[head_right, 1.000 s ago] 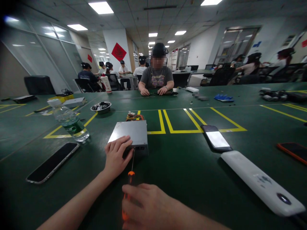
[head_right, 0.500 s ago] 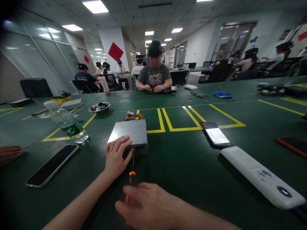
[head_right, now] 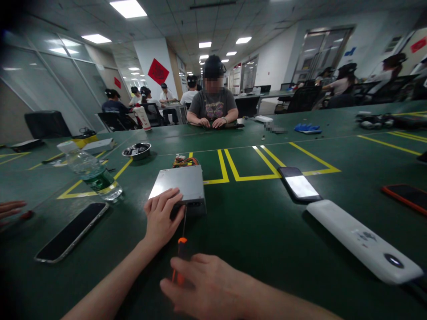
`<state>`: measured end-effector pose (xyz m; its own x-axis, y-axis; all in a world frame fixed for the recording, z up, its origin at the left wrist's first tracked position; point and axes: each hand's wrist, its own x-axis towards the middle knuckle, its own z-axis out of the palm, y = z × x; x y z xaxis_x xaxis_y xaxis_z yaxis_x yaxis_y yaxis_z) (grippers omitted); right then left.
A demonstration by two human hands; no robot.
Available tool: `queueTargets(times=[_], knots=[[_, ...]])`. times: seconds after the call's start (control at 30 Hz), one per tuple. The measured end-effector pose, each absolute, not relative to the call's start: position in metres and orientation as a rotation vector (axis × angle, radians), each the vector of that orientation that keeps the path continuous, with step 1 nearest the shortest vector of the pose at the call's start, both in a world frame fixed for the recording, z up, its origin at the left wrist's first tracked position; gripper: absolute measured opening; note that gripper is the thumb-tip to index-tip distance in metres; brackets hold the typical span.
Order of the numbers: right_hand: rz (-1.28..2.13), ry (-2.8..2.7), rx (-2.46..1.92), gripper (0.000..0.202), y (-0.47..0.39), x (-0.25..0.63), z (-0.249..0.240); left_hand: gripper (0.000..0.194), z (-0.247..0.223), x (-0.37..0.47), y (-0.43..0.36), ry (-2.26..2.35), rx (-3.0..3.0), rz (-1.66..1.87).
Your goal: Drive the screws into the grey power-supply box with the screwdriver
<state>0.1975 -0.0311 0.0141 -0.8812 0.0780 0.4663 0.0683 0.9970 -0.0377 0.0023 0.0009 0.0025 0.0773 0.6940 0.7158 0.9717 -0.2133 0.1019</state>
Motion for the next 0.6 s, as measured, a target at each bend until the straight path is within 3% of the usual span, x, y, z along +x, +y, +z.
queueTargets(times=[0.17, 0.43, 0.6], knots=[[-0.064, -2.509, -0.099, 0.023, -0.03, 0.198, 0.007, 0.024, 0.002, 0.002, 0.001, -1.643, -1.955, -0.939], [0.012, -2.605, -0.073, 0.031, -0.029, 0.195, 0.008, 0.023, 0.002, 0.003, 0.002, -1.643, -1.95, -0.949], [-0.106, -2.464, -0.055, 0.019, -0.03, 0.195, 0.008, 0.023, 0.003, 0.002, 0.001, -1.65, -1.955, -0.949]])
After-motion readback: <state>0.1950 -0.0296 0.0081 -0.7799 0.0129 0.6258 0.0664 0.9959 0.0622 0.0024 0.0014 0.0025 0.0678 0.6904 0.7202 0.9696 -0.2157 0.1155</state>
